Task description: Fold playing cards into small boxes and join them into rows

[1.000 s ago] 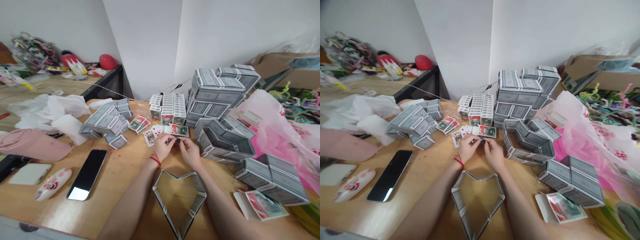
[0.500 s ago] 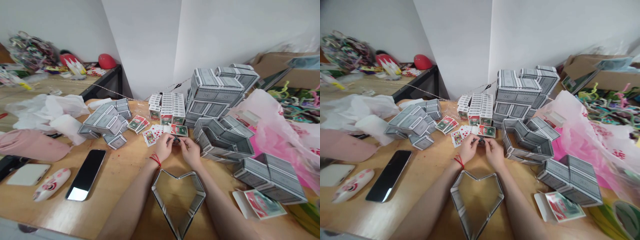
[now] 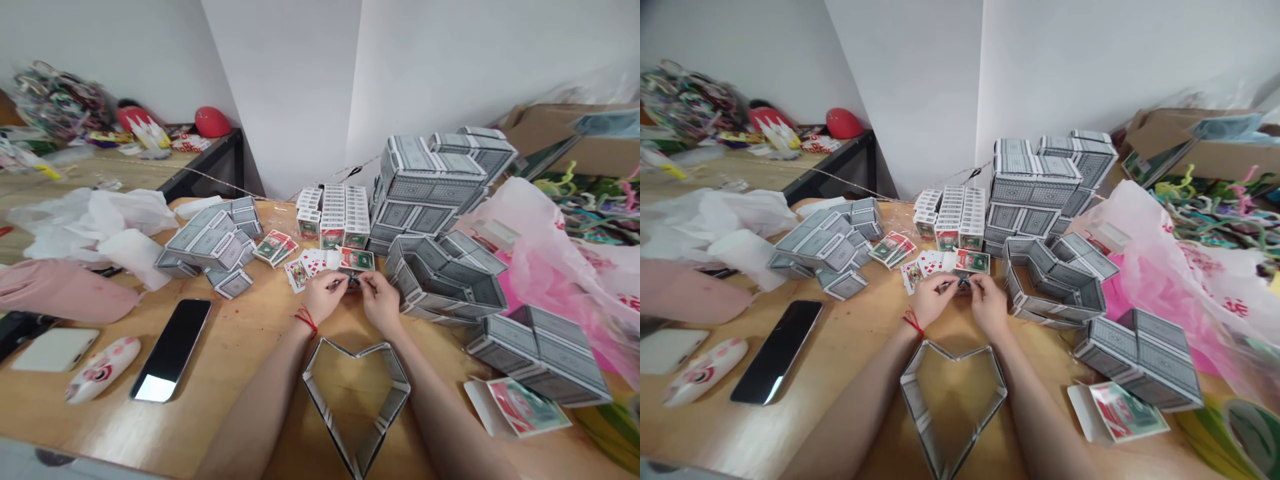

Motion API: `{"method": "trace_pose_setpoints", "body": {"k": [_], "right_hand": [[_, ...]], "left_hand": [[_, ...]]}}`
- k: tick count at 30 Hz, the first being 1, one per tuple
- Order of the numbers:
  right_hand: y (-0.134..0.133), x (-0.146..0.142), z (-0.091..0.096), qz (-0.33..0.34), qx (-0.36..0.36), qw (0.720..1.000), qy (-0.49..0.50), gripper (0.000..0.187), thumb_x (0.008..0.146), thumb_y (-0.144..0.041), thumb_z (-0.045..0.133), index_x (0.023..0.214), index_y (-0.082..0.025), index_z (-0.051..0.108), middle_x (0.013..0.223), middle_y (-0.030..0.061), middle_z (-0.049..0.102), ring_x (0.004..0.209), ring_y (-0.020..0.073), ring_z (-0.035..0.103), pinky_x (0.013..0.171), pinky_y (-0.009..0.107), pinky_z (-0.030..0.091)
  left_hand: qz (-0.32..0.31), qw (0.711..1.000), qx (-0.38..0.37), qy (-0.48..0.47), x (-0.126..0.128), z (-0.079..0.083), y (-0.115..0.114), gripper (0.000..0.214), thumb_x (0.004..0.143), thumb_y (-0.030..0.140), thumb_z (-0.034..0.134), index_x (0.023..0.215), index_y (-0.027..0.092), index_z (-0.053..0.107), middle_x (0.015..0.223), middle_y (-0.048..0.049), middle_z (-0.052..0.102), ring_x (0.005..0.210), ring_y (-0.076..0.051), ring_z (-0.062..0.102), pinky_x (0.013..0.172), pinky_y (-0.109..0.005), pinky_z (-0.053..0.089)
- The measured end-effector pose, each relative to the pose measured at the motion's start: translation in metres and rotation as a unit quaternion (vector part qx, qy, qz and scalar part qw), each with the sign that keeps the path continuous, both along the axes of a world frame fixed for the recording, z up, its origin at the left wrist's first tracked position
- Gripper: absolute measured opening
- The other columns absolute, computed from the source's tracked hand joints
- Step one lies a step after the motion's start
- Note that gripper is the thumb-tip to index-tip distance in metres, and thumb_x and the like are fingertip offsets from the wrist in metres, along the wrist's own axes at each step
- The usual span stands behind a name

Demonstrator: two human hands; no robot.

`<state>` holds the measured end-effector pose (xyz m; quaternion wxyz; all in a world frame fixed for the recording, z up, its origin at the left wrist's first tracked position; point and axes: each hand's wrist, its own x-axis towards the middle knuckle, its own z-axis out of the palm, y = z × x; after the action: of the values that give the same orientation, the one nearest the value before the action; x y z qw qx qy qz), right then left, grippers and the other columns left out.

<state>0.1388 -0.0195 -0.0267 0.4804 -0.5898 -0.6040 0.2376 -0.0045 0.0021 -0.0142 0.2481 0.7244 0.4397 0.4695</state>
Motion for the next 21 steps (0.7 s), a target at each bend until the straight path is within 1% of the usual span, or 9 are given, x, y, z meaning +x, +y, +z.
{"method": "trace_pose_setpoints", "body": {"k": [6, 15, 18, 21], "right_hand": [[0.001, 0.005, -0.005, -0.007, -0.009, 1.0, 0.005, 0.018, 0.079, -0.035, 0.043, 0.08, -0.022, 0.055, 0.079, 0.0038, 0.065, 0.072, 0.0191, 0.06, 0.068, 0.031, 0.046], [0.0, 0.004, -0.002, -0.016, -0.005, 1.0, -0.001, 0.02, 0.079, -0.035, 0.042, 0.079, -0.022, 0.056, 0.076, 0.0032, 0.065, 0.07, 0.0185, 0.059, 0.065, 0.03, 0.045], [-0.001, 0.003, -0.001, -0.018, -0.008, 1.0, -0.011, 0.019, 0.079, -0.034, 0.042, 0.079, -0.022, 0.057, 0.075, 0.0026, 0.065, 0.068, 0.0182, 0.059, 0.064, 0.03, 0.044], [0.0, 0.003, -0.003, -0.015, -0.009, 1.0, 0.005, 0.018, 0.078, -0.034, 0.043, 0.079, -0.022, 0.057, 0.075, 0.0026, 0.065, 0.068, 0.0181, 0.059, 0.064, 0.03, 0.045]], "left_hand": [[0.002, 1.0, 0.009, -0.004, -0.006, -0.003, 0.002, 0.012, 0.073, 0.02, 0.056, 0.077, 0.018, 0.067, 0.076, -0.0049, 0.067, 0.069, -0.013, 0.061, 0.066, -0.027, 0.05], [0.006, 1.0, -0.007, 0.004, -0.012, -0.008, 0.004, 0.018, 0.071, 0.014, 0.054, 0.082, 0.019, 0.068, 0.082, -0.0054, 0.068, 0.074, -0.014, 0.062, 0.068, -0.027, 0.051], [0.01, 1.0, -0.019, 0.01, -0.012, -0.01, 0.004, 0.02, 0.071, 0.013, 0.053, 0.083, 0.018, 0.068, 0.081, -0.0044, 0.068, 0.069, -0.012, 0.061, 0.065, -0.025, 0.05], [0.016, 0.999, -0.042, 0.023, -0.013, -0.009, 0.002, 0.021, 0.071, 0.013, 0.053, 0.085, 0.019, 0.067, 0.072, -0.0016, 0.067, 0.06, -0.009, 0.057, 0.059, -0.022, 0.047]]}}
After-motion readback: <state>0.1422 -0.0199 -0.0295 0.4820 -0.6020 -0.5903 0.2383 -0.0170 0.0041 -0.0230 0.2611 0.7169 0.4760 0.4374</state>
